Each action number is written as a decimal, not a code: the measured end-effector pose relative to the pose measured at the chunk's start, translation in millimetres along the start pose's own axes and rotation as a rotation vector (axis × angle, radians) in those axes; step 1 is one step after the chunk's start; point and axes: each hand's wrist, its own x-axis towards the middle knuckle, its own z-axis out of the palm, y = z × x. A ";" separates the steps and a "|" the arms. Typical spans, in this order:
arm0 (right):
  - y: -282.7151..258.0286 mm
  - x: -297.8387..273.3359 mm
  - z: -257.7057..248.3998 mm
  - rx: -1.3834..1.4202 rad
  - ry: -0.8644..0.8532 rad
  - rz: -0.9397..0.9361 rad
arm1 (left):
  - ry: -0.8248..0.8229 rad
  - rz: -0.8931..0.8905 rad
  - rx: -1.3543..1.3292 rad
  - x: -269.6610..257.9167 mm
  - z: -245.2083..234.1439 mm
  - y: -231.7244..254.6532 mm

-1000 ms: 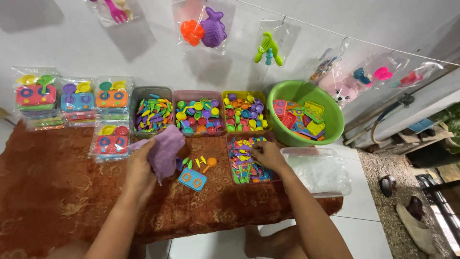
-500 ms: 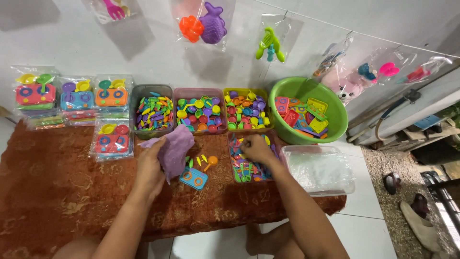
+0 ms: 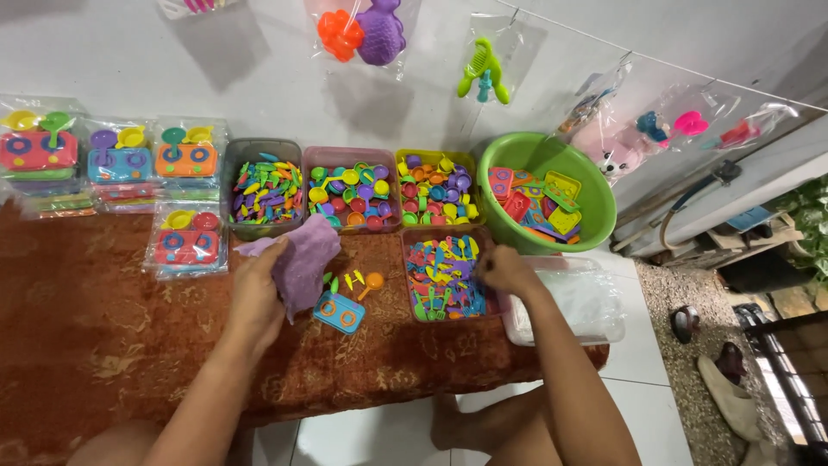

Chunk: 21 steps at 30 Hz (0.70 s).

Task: The person is cleaning small plastic toys with a cloth and sorting them into various containers and bags.

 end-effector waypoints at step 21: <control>-41.1 -37.2 -35.5 0.209 -0.144 -0.020 | -0.013 -0.021 -0.091 23.4 -6.5 -3.4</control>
